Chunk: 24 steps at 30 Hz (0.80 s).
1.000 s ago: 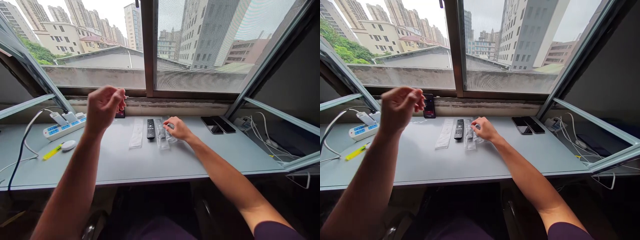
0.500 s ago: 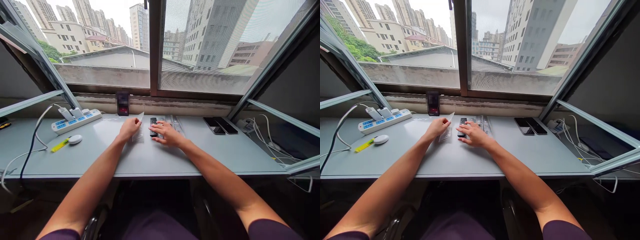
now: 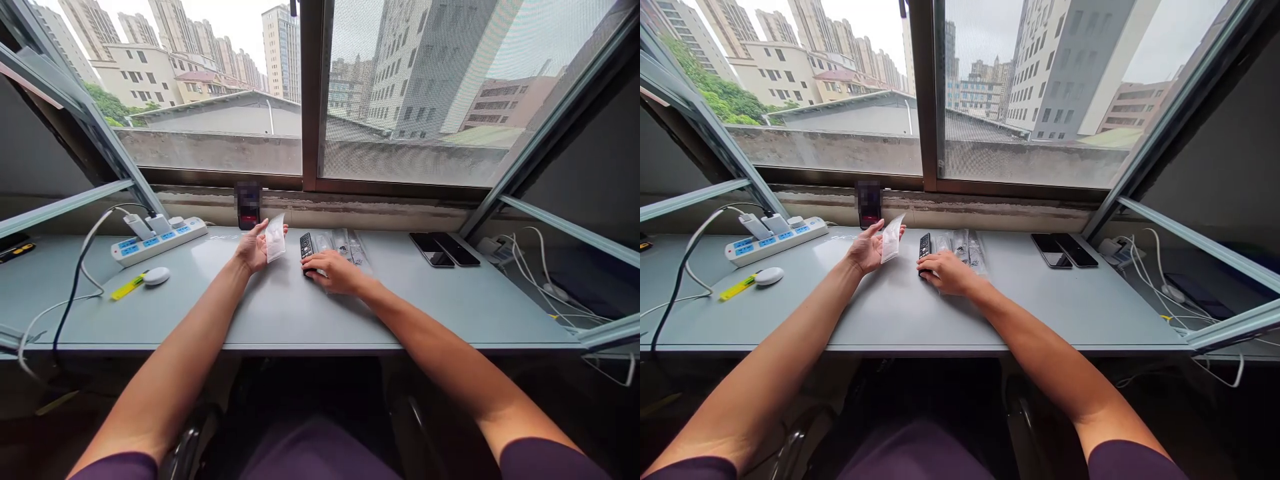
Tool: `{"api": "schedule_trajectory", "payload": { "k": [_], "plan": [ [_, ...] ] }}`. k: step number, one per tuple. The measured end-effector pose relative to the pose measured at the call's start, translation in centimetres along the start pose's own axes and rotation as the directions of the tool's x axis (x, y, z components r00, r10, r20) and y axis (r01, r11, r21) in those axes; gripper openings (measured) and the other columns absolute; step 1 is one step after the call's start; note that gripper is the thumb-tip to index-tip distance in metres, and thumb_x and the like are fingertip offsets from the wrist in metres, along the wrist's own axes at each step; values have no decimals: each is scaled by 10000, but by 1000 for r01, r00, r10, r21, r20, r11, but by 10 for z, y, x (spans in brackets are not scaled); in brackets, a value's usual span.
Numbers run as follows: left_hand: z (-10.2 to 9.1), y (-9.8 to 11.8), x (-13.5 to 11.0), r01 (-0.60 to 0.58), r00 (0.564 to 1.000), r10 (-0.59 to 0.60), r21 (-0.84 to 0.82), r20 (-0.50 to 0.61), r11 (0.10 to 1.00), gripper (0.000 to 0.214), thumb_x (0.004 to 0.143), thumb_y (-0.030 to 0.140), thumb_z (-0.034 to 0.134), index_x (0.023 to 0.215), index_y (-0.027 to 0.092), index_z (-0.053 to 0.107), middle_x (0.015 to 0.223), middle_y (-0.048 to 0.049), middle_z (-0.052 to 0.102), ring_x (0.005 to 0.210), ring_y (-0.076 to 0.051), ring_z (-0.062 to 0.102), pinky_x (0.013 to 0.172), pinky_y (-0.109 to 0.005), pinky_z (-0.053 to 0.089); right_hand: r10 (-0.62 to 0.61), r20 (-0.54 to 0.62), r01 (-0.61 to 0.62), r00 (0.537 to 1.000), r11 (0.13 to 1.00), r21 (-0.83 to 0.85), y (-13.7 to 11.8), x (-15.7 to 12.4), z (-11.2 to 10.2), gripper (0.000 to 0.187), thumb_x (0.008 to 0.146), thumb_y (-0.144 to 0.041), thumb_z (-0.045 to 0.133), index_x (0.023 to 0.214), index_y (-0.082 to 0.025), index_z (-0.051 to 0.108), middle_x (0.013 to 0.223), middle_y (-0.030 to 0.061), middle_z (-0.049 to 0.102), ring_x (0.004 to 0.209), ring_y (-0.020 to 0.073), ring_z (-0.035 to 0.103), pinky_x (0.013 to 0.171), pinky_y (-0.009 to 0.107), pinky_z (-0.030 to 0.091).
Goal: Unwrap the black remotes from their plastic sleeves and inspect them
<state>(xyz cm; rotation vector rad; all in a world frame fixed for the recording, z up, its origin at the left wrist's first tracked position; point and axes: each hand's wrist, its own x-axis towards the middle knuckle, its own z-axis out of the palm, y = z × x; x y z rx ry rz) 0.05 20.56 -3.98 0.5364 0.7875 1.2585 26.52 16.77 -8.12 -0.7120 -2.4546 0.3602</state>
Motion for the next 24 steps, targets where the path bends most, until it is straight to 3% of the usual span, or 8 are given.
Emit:
{"api": "schedule_trajectory", "payload": {
  "k": [2, 5, 7, 10, 13, 16, 19, 24],
  "plan": [
    [2, -1, -1, -25, 1000, 25, 14, -4, 1000, 474, 1036, 98, 624, 1505, 56, 680, 1097, -143, 847, 848, -171, 814, 770, -200, 649, 33, -78, -24, 996, 994, 111, -2, 0, -2, 204, 1032, -192, 700, 1144, -235, 864, 1322, 109, 846, 1245, 290, 787, 1162, 482, 553],
    [2, -4, 0, -51, 998, 52, 48, -30, 998, 415, 1008, 72, 657, 1410, 81, 761, 1056, -117, 852, 767, -144, 784, 677, -173, 612, 241, -203, -164, 949, 929, 332, -2, 1, -8, 150, 1033, -313, 721, 1075, -241, 847, 1268, 87, 855, 1173, 262, 799, 1080, 431, 610],
    [0, -5, 2, -56, 997, 59, 62, -53, 997, 352, 1025, 149, 700, 1361, 94, 788, 964, -91, 842, 657, -131, 733, 588, -188, 576, 421, -231, -266, 877, 827, 495, -1, 1, -14, 195, 1025, -426, 746, 1037, -248, 826, 1232, 74, 860, 1090, 246, 811, 994, 409, 646],
    [-3, -5, 4, -58, 997, 61, 56, -44, 997, 363, 1040, 224, 716, 1378, 103, 774, 826, -40, 804, 517, -111, 621, 492, -198, 509, 604, -199, -290, 772, 612, 736, 4, 0, -23, 279, 977, -516, 800, 994, -238, 780, 1244, 86, 849, 1041, 238, 823, 895, 386, 683],
    [-3, -5, 3, -82, 996, 82, 19, -23, 996, 427, 1069, 204, 626, 1478, 104, 701, 962, -66, 845, 556, -117, 641, 521, -198, 539, 705, -131, -263, 697, 422, 867, 11, -2, -29, 311, 918, -508, 869, 1019, -242, 745, 1234, 97, 836, 1072, 265, 832, 825, 375, 708],
    [1, -5, 0, -97, 994, 96, -18, -50, 995, 481, 1077, 156, 531, 1543, 82, 624, 1160, -118, 853, 727, -143, 752, 639, -198, 611, 757, -96, -239, 646, 321, 916, 18, -4, -32, 272, 907, -443, 867, 1021, -249, 716, 1170, 99, 831, 1057, 288, 844, 815, 397, 724],
    [4, -6, -4, -90, 995, 89, -36, -50, 995, 532, 1048, 115, 514, 1575, 65, 562, 1280, -159, 826, 981, -186, 821, 753, -204, 644, 769, -95, -226, 632, 300, 927, 23, -4, -33, 204, 931, -401, 802, 985, -245, 682, 1119, 116, 821, 1051, 324, 854, 886, 482, 741],
    [7, -8, -10, -58, 998, 59, -22, 8, 998, 681, 938, 49, 578, 1613, 53, 490, 1409, -216, 771, 1156, -235, 813, 773, -220, 650, 713, -43, -205, 700, 258, 944, 21, -4, -39, 188, 881, -324, 775, 995, -251, 645, 1046, 131, 826, 1130, 351, 836, 989, 565, 735]
  ]
}}
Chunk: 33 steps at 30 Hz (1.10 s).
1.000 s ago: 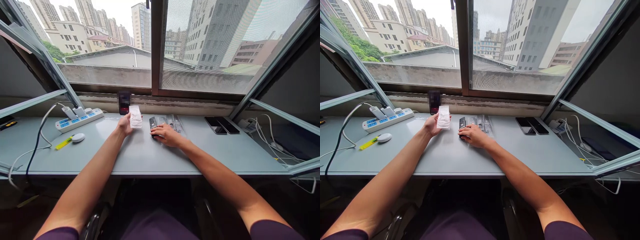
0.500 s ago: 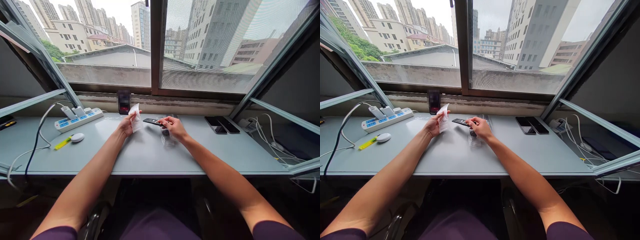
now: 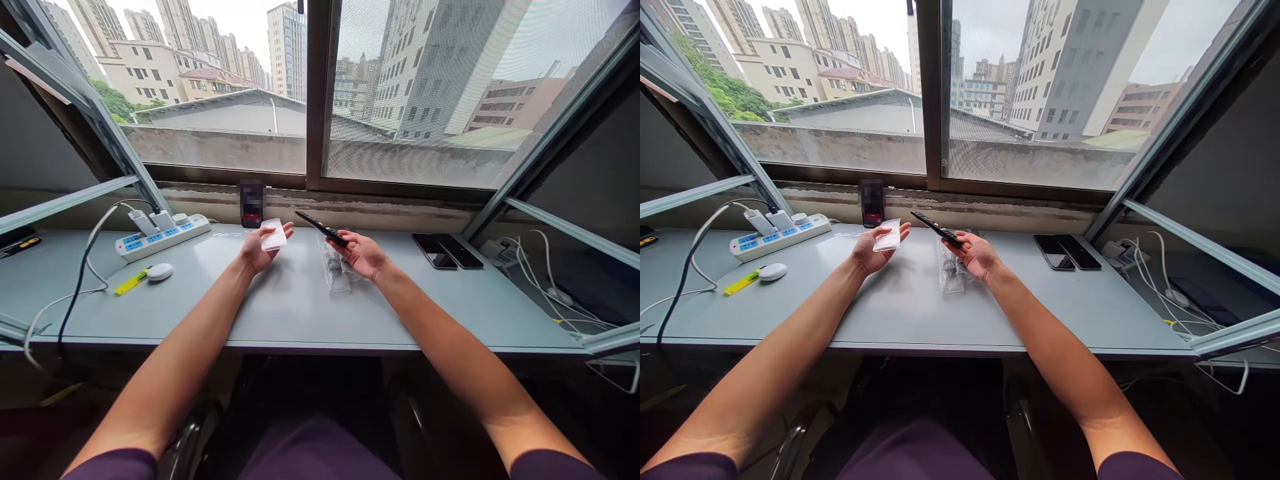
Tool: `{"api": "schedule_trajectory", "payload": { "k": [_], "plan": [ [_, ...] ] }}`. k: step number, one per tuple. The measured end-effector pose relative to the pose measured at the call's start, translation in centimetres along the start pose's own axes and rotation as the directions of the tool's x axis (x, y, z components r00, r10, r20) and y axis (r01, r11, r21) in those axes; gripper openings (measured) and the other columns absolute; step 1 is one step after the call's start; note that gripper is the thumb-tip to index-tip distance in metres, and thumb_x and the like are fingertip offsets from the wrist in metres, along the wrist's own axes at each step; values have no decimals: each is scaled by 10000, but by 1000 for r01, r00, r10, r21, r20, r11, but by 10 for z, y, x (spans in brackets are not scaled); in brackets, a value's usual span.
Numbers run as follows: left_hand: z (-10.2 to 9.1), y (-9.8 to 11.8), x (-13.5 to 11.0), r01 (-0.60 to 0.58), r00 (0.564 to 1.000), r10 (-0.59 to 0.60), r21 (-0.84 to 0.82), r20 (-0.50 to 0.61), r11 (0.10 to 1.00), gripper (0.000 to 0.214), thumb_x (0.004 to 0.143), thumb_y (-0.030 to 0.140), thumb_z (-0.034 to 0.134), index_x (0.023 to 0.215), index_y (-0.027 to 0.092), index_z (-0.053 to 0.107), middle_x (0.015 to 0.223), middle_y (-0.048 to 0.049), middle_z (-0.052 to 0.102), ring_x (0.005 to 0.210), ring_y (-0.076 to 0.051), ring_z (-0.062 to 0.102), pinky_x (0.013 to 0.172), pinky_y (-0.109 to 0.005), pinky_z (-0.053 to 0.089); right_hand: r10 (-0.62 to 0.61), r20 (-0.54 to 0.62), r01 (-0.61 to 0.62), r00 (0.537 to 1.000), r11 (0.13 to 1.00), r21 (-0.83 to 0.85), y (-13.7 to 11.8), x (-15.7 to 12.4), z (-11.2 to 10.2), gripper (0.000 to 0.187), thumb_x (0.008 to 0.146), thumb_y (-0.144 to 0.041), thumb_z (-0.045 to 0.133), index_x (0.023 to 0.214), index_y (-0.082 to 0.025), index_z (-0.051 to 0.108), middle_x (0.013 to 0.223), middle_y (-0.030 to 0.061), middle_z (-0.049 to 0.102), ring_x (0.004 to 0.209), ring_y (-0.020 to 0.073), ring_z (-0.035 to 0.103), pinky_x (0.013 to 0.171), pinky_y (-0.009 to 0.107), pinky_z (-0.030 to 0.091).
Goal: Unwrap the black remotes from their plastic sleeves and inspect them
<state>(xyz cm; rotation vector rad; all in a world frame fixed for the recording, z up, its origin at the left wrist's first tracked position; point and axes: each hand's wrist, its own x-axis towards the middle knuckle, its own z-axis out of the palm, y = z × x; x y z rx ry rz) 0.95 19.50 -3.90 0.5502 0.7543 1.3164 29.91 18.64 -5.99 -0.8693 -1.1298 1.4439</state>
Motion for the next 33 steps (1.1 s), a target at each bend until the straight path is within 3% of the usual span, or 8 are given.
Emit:
{"api": "schedule_trajectory", "payload": {
  "k": [3, 9, 15, 18, 22, 26, 30, 33],
  "plan": [
    [0, -1, -1, 51, 998, -52, 14, 20, 999, 721, 888, 25, 591, 1604, 54, 511, 1371, -210, 791, 1124, -238, 817, 704, -214, 642, 33, 86, -36, 996, 998, 42, -6, -6, 2, 278, 822, -267, 818, 1062, -245, 679, 1132, 115, 837, 1174, 312, 825, 1020, 503, 734],
    [0, -2, 1, 86, 995, -83, 45, -57, 995, 683, 849, 34, 624, 1530, 48, 573, 1276, -195, 822, 775, -188, 779, 603, -228, 624, 57, 272, -77, 961, 995, 65, -16, -17, 6, 321, 862, -240, 844, 1180, -221, 807, 1350, 92, 818, 1342, 281, 742, 1154, 407, 658],
    [2, -2, 0, 103, 993, -100, 48, -66, 994, 645, 817, 49, 638, 1461, 54, 610, 1194, -176, 832, 682, -180, 730, 573, -244, 607, 105, 354, -196, 929, 953, 233, -15, -25, 11, 415, 808, -86, 892, 1201, -183, 801, 1099, 49, 818, 970, 160, 780, 943, 233, 676],
    [1, -2, 0, 107, 993, -103, 70, -52, 992, 610, 810, 63, 650, 1420, 52, 638, 1174, -169, 829, 673, -181, 724, 550, -248, 594, 99, 310, -199, 946, 930, 310, -17, -27, 16, 453, 860, -51, 828, 1278, -210, 759, 1001, 10, 772, 855, 144, 739, 800, 250, 674],
    [-1, -3, 2, 109, 994, -107, 65, -35, 992, 598, 802, 65, 643, 1399, 54, 653, 1176, -170, 826, 664, -178, 716, 535, -250, 589, 186, 226, -262, 956, 887, 380, -24, -25, 17, 220, 1094, -254, 611, 1260, -182, 735, 926, 40, 736, 669, 132, 653, 479, 205, 533],
    [0, -4, 1, 111, 993, -107, 62, -54, 992, 590, 799, 63, 652, 1388, 78, 644, 1193, -178, 826, 693, -198, 732, 557, -265, 611, 283, 225, -353, 932, 843, 406, -28, -21, 12, 487, 1202, -446, 335, 1230, -152, 721, 783, 23, 640, 482, 103, 485, 329, 178, 366],
    [1, -3, 0, 110, 992, -106, 59, -65, 992, 581, 799, 67, 664, 1379, 100, 630, 1197, -177, 828, 697, -204, 735, 559, -271, 617, 289, 164, -332, 943, 823, 461, -28, -19, 13, 429, 1190, -468, 400, 1147, -165, 700, 718, -4, 582, 475, 104, 472, 348, 179, 408],
    [0, -3, 1, 110, 992, -106, 59, -67, 992, 559, 820, 71, 663, 1377, 75, 614, 1168, -180, 831, 691, -200, 737, 567, -269, 623, 283, 12, -254, 959, 839, 481, -30, -18, 16, 259, 1163, -405, 554, 1081, -192, 678, 677, -23, 563, 522, 115, 542, 413, 177, 497]
  ]
}}
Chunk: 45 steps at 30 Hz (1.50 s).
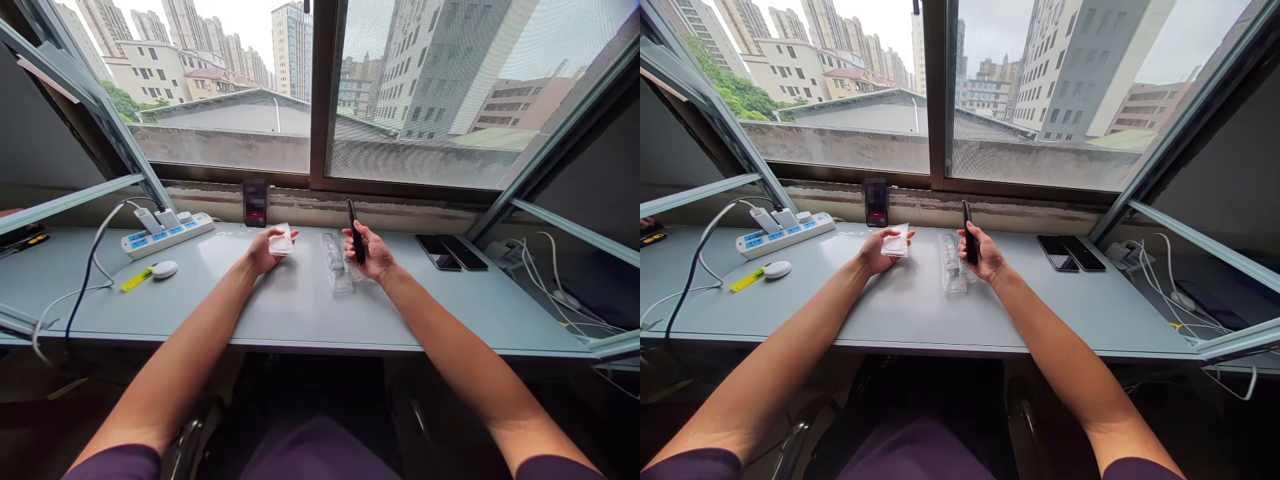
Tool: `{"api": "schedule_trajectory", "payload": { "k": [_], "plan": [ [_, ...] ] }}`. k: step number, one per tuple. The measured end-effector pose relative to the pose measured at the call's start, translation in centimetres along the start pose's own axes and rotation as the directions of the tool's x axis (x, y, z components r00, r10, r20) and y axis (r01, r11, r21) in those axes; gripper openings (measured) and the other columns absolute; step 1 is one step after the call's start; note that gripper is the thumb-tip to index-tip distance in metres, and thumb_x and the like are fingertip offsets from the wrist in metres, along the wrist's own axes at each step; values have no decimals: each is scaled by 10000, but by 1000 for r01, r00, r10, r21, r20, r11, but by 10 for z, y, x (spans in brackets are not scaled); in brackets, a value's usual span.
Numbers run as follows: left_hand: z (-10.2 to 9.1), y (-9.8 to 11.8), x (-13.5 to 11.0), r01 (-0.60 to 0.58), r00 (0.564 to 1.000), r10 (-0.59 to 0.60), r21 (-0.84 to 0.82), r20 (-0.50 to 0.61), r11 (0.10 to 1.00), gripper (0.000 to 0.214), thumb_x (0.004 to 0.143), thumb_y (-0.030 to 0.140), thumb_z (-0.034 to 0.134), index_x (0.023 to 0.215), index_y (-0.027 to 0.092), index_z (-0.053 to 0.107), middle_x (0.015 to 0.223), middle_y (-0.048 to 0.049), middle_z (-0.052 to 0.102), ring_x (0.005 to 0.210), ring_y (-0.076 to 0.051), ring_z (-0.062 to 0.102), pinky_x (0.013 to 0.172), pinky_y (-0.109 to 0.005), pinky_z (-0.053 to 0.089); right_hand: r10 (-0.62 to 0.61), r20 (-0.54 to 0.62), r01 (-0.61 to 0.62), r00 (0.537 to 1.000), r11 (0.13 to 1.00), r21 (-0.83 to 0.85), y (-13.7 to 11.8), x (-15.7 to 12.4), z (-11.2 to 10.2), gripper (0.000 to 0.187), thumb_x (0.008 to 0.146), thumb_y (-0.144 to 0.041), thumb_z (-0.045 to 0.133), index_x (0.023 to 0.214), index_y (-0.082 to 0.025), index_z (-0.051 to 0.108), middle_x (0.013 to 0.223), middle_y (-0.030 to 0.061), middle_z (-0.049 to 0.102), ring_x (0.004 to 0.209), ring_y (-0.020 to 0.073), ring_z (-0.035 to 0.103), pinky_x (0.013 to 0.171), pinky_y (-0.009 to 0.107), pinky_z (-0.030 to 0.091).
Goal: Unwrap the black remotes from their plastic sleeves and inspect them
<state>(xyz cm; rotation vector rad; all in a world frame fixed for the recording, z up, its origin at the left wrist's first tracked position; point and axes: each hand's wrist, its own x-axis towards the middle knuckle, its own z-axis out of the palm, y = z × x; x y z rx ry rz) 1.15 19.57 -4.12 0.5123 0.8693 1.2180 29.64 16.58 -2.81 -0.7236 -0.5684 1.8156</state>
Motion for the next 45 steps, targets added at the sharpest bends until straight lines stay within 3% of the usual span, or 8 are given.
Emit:
{"api": "schedule_trajectory", "payload": {
  "k": [5, 15, 22, 30, 34, 37, 42, 45],
  "plan": [
    [-3, -1, 3, 13, 1000, -12, -14, 16, 1000, 553, 852, 79, 675, 1399, 96, 595, 1181, -189, 833, 716, -212, 756, 599, -278, 642, -14, -69, 16, 998, 1000, 19, -2, 0, 2, 358, 1205, -426, 409, 1082, -202, 659, 896, 87, 753, 657, 157, 674, 472, 217, 576],
    [2, -2, -6, 50, 997, -51, 31, 56, 998, 655, 903, 120, 679, 1542, 85, 538, 1251, -212, 826, 822, -242, 809, 676, -283, 672, -28, -11, 28, 1000, 999, -46, 1, 1, -3, 144, 1132, -274, 602, 1142, -175, 707, 812, 25, 700, 619, 128, 651, 463, 187, 549],
    [2, -1, -6, 47, 997, -50, 48, 64, 998, 653, 904, 129, 670, 1544, 86, 551, 1298, -212, 814, 821, -235, 803, 673, -283, 666, -11, 18, 11, 1000, 1000, 1, 1, 5, -7, 331, 1202, -314, 392, 1194, -198, 702, 996, 91, 833, 709, 171, 740, 534, 248, 634],
    [-1, -2, -1, 35, 999, -36, 22, 41, 999, 641, 853, 121, 697, 1485, 103, 591, 1257, -221, 824, 843, -259, 803, 668, -303, 657, -202, 122, 216, 972, 970, -112, 4, 6, -8, 85, 1084, -314, 735, 1116, -236, 743, 1165, 65, 863, 1057, 190, 829, 883, 321, 731],
    [0, -2, -1, 34, 999, -35, 16, 42, 999, 611, 839, 125, 709, 1441, 92, 613, 1240, -225, 825, 817, -252, 797, 666, -297, 653, -292, 199, 329, 936, 926, -186, 8, 5, -8, 296, 874, -202, 924, 1099, -269, 743, 1195, 21, 852, 1245, 214, 787, 1065, 375, 683],
    [2, -1, -5, 30, 999, -31, 11, 33, 999, 589, 842, 128, 712, 1420, 81, 611, 1214, -221, 829, 791, -245, 792, 656, -292, 649, -474, 257, 538, 842, 764, -355, 13, 2, -8, 433, 785, -161, 954, 1123, -301, 723, 1284, 11, 820, 1312, 220, 737, 1196, 420, 586],
    [5, -1, -9, 26, 1000, -26, -3, 15, 1000, 587, 857, 125, 696, 1432, 86, 583, 1180, -208, 837, 766, -239, 783, 644, -292, 648, -692, 431, 703, 579, 155, -695, 18, -1, -9, 312, 854, -220, 880, 1126, -328, 773, 1376, 75, 763, 1453, 331, 586, 1359, 597, 352],
    [3, -1, -7, 19, 999, -19, -1, 26, 1000, 546, 874, 132, 683, 1411, 81, 599, 1174, -205, 837, 772, -237, 790, 639, -283, 644, -702, 442, 651, 558, 40, -758, 18, -2, -9, 322, 807, -284, 950, 1098, -329, 823, 1198, 95, 777, 1396, 386, 572, 1311, 630, 390]
  ]
}}
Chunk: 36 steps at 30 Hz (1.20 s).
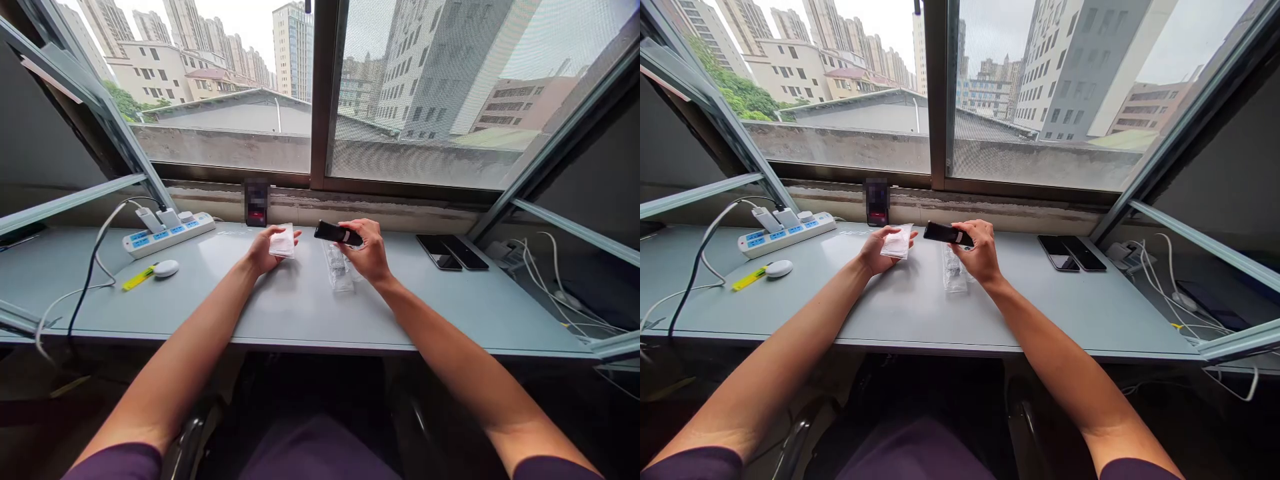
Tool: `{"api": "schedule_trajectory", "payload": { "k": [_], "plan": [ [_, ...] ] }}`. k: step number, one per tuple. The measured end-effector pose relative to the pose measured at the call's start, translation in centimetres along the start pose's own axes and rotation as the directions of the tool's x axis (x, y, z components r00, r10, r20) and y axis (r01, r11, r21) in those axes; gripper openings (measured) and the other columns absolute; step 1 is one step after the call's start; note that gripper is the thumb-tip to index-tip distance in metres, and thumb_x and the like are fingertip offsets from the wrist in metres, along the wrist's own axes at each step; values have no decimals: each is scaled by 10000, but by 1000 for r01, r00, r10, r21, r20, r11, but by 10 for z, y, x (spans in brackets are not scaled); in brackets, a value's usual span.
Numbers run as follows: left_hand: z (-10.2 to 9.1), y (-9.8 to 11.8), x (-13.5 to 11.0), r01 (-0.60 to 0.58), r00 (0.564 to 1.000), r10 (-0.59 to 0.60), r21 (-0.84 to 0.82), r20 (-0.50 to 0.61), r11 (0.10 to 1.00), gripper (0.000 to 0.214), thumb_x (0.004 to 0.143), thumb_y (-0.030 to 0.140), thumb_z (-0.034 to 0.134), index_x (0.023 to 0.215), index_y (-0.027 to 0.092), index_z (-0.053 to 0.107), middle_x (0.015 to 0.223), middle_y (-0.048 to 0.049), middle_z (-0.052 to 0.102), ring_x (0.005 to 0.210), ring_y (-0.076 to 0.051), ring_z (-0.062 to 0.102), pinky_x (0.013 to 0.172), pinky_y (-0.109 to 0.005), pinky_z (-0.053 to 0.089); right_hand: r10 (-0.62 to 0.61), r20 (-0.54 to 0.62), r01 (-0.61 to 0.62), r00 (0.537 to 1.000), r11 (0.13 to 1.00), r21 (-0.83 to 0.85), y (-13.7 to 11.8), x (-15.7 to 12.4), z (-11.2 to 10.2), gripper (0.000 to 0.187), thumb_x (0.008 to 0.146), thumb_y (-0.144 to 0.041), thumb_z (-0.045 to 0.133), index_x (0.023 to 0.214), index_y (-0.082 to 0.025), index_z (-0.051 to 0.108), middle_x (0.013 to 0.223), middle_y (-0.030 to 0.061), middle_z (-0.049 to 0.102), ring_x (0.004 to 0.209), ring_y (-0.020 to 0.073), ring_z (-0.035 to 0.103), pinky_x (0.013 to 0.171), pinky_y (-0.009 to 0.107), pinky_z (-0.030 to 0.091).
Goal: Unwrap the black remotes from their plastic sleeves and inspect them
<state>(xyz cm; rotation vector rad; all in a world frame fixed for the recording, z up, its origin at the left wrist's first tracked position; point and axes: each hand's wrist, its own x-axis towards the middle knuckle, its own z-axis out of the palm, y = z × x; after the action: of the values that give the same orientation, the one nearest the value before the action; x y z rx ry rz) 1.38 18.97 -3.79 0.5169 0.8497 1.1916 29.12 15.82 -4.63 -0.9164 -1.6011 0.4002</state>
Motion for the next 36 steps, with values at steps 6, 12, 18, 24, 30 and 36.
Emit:
{"api": "schedule_trajectory", "payload": {
  "k": [6, 12, 18, 24, 30, 36],
  "plan": [
    [-2, 0, 2, -4, 1000, 4, 3, -11, 1000, 546, 859, 136, 697, 1395, 87, 605, 1161, -198, 840, 749, -224, 780, 634, -273, 639, 280, 40, -280, 959, 918, 280, 3, 2, 3, 337, 900, -494, 897, 1128, -258, 819, 1007, 60, 813, 951, 241, 718, 792, 352, 613],
    [-2, 0, 3, -23, 1000, 23, -4, -18, 1000, 538, 839, 130, 717, 1370, 131, 623, 1190, -192, 837, 766, -227, 780, 649, -282, 648, 420, 172, -443, 891, 726, 526, 6, 6, 6, 341, 773, -354, 993, 976, -235, 746, 1049, 57, 858, 949, 223, 767, 738, 324, 655],
    [-3, 0, 3, -21, 1000, 21, 5, -18, 1000, 498, 838, 137, 717, 1330, 124, 639, 1167, -190, 838, 755, -220, 774, 625, -266, 636, 177, 138, -220, 975, 876, 429, 6, 1, 4, 204, 833, -254, 946, 952, -274, 782, 1335, 71, 819, 1409, 273, 679, 1170, 485, 575],
    [-5, 0, 6, -22, 1000, 22, 5, -2, 1000, 475, 845, 143, 719, 1314, 119, 647, 1186, -194, 834, 754, -221, 781, 624, -272, 644, -16, 106, 1, 994, 991, 137, 1, -1, 2, 141, 872, -264, 891, 970, -360, 860, 1164, 61, 810, 1441, 348, 577, 1340, 641, 378],
    [-3, 0, 5, -36, 999, 36, -9, -5, 999, 567, 824, 125, 720, 1388, 96, 665, 1173, -190, 836, 741, -220, 788, 607, -275, 652, 320, 150, -353, 936, 831, 430, -1, -1, 5, 457, 886, -474, 914, 1285, -300, 777, 998, 16, 761, 830, 208, 736, 706, 339, 654],
    [-5, 0, 6, -12, 1000, 12, -8, 20, 1000, 515, 869, 123, 690, 1378, 48, 671, 1159, -198, 835, 751, -214, 790, 633, -264, 661, 469, 395, -611, 790, 552, 567, -1, 5, -1, 268, 1055, -499, 725, 1137, -245, 710, 922, 51, 798, 619, 158, 662, 465, 245, 527]
  ]
}}
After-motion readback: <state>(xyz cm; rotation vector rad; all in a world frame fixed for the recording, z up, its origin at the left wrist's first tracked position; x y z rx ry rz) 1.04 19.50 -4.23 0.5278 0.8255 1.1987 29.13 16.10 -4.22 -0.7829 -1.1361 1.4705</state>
